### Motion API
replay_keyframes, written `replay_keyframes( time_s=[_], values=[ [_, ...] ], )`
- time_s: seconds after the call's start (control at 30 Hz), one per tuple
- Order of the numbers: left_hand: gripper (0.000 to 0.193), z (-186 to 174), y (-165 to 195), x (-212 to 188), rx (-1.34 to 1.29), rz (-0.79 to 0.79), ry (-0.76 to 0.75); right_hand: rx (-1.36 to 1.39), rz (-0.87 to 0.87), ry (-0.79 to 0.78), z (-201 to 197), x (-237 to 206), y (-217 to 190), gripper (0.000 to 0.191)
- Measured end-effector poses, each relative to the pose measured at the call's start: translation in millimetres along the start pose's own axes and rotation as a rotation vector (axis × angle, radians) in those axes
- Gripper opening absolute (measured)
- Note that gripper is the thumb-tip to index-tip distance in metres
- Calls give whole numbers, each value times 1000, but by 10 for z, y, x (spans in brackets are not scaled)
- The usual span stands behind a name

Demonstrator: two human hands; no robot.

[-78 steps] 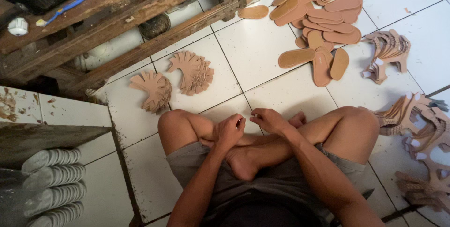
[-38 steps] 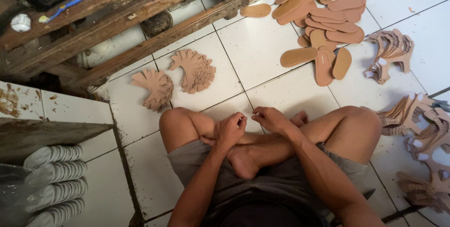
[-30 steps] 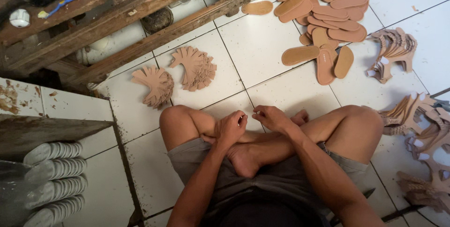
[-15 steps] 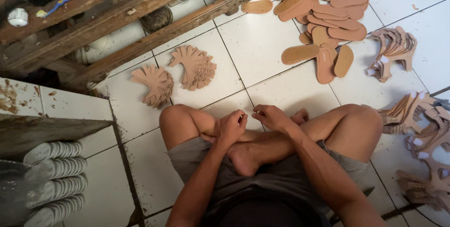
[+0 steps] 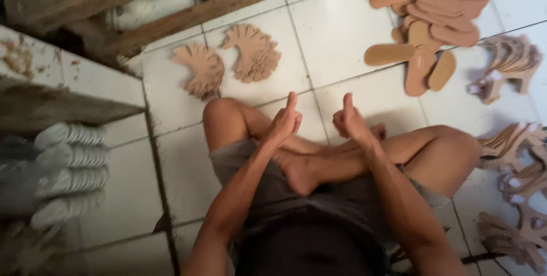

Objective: The person sits on the floor and uses shears to trim the edges of a beige shoe sole. They repeatedly rotate the sole to cut along the perimeter, removing excess material and placing the trimmed pieces on the floor.

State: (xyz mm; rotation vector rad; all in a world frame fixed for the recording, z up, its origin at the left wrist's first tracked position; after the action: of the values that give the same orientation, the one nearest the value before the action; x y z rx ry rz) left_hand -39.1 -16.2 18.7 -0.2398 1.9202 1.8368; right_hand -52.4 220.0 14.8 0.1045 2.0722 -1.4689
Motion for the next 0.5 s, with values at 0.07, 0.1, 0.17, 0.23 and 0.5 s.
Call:
replay_keyframes(
  time_s=[0.07, 0.1, 0.17, 0.23, 0.5],
  values=[
    [98, -10, 13, 10, -35, 17, 5, -55, -37, 27, 5, -18, -26, 88],
    [98, -13, 13, 7, -56, 5, 21, -77, -45, 19, 12, -32, -32, 87],
    [99, -20, 8, -7, -25, -23, 34, -107, -1, 35, 25, -51, -43, 87],
    [98, -26, 2, -28, -9, -35, 43, -138, 7, 46, 37, -64, -65, 87],
    [98, -32, 11, -51, 25, -2, 15, -134, 27, 81, 31, -85, -89, 86]
  ],
)
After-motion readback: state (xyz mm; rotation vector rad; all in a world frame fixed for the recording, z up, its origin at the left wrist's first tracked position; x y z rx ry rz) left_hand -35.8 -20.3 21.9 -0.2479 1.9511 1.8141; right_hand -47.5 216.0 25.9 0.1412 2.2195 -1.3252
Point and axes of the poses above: each hand's wrist, its own x-axis towards the middle knuckle, its own z-axis out of the palm, y = z × x, the point moved 1 cm from there along x, towards the middle knuckle, and after that the axes turned 11 degrees about -x, right-handed, at the moved point
